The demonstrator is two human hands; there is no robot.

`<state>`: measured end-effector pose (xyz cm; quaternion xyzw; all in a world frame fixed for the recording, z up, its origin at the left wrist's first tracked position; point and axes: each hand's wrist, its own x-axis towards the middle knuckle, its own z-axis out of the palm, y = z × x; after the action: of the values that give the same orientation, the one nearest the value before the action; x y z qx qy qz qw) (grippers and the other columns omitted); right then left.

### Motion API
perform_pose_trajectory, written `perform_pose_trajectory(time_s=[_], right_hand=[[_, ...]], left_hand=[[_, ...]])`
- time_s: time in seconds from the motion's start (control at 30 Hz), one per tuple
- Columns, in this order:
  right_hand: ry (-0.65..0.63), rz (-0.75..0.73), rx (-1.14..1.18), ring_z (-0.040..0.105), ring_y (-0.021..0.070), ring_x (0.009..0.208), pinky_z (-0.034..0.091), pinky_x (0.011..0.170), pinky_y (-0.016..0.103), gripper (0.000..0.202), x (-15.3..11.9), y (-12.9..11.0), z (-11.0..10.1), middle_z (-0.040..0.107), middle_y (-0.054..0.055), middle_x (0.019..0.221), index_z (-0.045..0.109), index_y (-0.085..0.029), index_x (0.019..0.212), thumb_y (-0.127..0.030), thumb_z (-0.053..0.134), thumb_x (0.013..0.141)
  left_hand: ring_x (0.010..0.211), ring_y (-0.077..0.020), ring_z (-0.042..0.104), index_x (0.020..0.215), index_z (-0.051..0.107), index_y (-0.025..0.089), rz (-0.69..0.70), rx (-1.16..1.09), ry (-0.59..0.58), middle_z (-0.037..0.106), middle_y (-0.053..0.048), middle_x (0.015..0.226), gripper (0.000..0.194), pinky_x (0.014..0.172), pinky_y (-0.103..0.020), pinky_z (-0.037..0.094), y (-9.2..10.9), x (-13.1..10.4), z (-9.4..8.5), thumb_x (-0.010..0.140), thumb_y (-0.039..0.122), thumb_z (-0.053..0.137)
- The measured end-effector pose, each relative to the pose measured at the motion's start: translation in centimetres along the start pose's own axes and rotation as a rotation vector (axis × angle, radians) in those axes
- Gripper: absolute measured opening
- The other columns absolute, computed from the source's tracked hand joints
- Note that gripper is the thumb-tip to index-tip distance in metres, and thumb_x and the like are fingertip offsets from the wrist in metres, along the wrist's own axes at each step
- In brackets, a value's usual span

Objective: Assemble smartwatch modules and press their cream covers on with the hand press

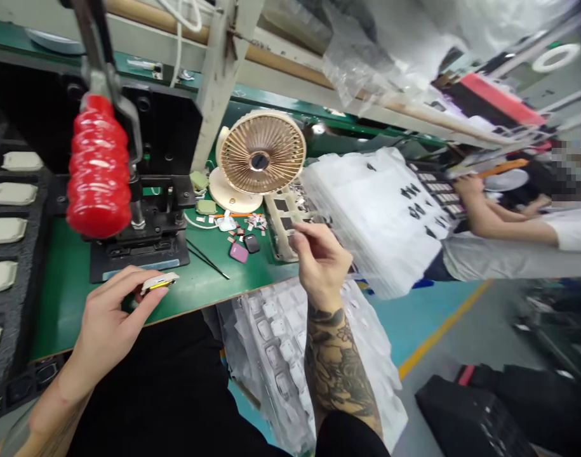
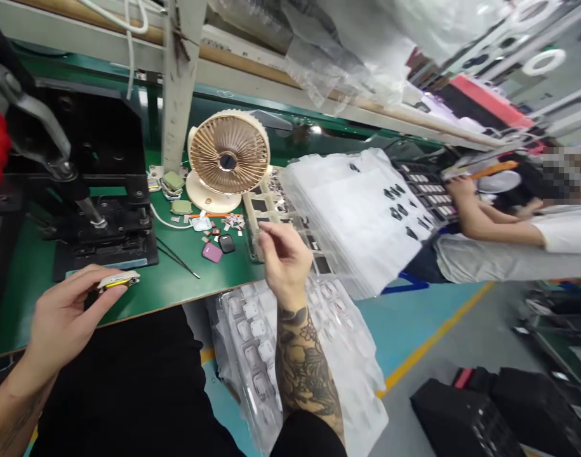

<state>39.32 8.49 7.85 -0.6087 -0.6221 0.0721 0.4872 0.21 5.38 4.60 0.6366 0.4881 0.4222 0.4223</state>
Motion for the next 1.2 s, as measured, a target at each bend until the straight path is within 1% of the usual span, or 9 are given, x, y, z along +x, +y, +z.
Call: perform_pose_trajectory(time_s=[0.2, 0.3, 0.37, 0.5, 0.6, 0.73, 0.87, 1.1, 1.2], right_hand=[[-0.292, -0.200, 0.424, 0.074, 0.0199, 0.079, 0.063, 0.076, 0.039, 0.007, -2.3, -6.8, 8.2, 0.080, 0.003, 0.087, 0.087, -0.028, 0.102, -0.024, 0.081, 0.102], [-0.361, -0.282, 0.516, 0.076, 0.0201, 0.084, 0.064, 0.076, 0.039, 0.019, -2.9, -9.7, 11.0, 0.082, 0.004, 0.096, 0.086, -0.028, 0.114, -0.015, 0.078, 0.102], [-0.391, -0.286, 0.525, 0.077, 0.0202, 0.089, 0.065, 0.077, 0.038, 0.027, -3.2, -10.9, 12.0, 0.082, 0.006, 0.103, 0.085, -0.028, 0.122, -0.011, 0.075, 0.103], [-0.485, -0.277, 0.461, 0.075, 0.0182, 0.094, 0.064, 0.080, 0.035, 0.031, -3.4, -11.8, 12.3, 0.079, 0.006, 0.106, 0.084, -0.024, 0.122, -0.004, 0.071, 0.103], [-0.550, -0.344, 0.362, 0.072, 0.0180, 0.094, 0.063, 0.080, 0.034, 0.031, -3.2, -11.7, 11.8, 0.076, 0.007, 0.105, 0.083, -0.023, 0.123, -0.003, 0.072, 0.102], [-0.599, -0.453, 0.232, 0.072, 0.0223, 0.107, 0.066, 0.088, 0.039, 0.045, -3.2, -11.6, 11.4, 0.075, 0.010, 0.120, 0.075, -0.026, 0.146, -0.008, 0.070, 0.105], [-0.591, -0.523, 0.138, 0.075, 0.0293, 0.121, 0.067, 0.100, 0.047, 0.068, -3.8, -11.6, 11.5, 0.076, 0.015, 0.136, 0.056, -0.025, 0.168, -0.026, 0.081, 0.105], [-0.501, -0.812, 0.022, 0.079, 0.0275, 0.103, 0.068, 0.088, 0.043, 0.048, -4.6, -11.0, 12.3, 0.083, 0.015, 0.118, 0.068, -0.012, 0.149, -0.020, 0.081, 0.103], [-0.474, -0.820, -0.018, 0.079, 0.0267, 0.101, 0.068, 0.085, 0.042, 0.041, -4.5, -11.2, 12.4, 0.083, 0.014, 0.116, 0.070, -0.011, 0.142, -0.021, 0.081, 0.103]], left_hand=[[0.099, -0.0225, 0.075, 0.121, 0.085, 0.029, 0.032, 0.020, -0.057, 0.081, -0.005, 0.110, 0.015, 0.085, -0.033, 0.055, 1.1, 0.7, 0.0, 0.111, 0.030, 0.074], [0.102, -0.0222, 0.076, 0.120, 0.083, 0.027, 0.040, 0.014, -0.061, 0.081, -0.006, 0.112, 0.013, 0.089, -0.032, 0.057, 1.3, 0.8, 0.0, 0.112, 0.029, 0.074], [0.101, -0.0217, 0.077, 0.118, 0.082, 0.025, 0.059, 0.018, -0.034, 0.082, -0.005, 0.112, 0.011, 0.090, -0.032, 0.058, 1.3, 0.7, 0.1, 0.111, 0.027, 0.074], [0.097, -0.0209, 0.079, 0.119, 0.081, 0.022, 0.117, 0.049, 0.032, 0.083, -0.005, 0.109, 0.011, 0.086, -0.030, 0.059, 1.1, 0.5, 0.4, 0.109, 0.023, 0.076], [0.093, -0.0191, 0.077, 0.117, 0.080, 0.020, 0.123, 0.073, 0.041, 0.082, -0.005, 0.106, 0.010, 0.085, -0.029, 0.057, 1.1, 0.3, 0.6, 0.108, 0.021, 0.076], [0.082, -0.0170, 0.071, 0.112, 0.079, 0.020, 0.100, 0.083, 0.035, 0.078, -0.002, 0.095, 0.006, 0.078, -0.029, 0.053, 1.3, 0.3, 0.5, 0.109, 0.021, 0.074], [0.076, -0.0166, 0.068, 0.107, 0.079, 0.020, 0.016, 0.029, 0.016, 0.078, -0.002, 0.090, 0.013, 0.072, -0.029, 0.050, 1.4, 0.4, 0.0, 0.111, 0.030, 0.071], [0.074, -0.0154, 0.062, 0.102, 0.076, 0.019, 0.038, 0.078, -0.049, 0.073, -0.001, 0.086, 0.018, 0.072, -0.029, 0.049, 1.2, 0.4, -0.5, 0.113, 0.028, 0.066], [0.073, -0.0153, 0.065, 0.101, 0.078, 0.020, 0.070, 0.107, -0.063, 0.076, -0.001, 0.085, 0.017, 0.070, -0.029, 0.050, 0.9, 0.2, -0.8, 0.112, 0.029, 0.068]])
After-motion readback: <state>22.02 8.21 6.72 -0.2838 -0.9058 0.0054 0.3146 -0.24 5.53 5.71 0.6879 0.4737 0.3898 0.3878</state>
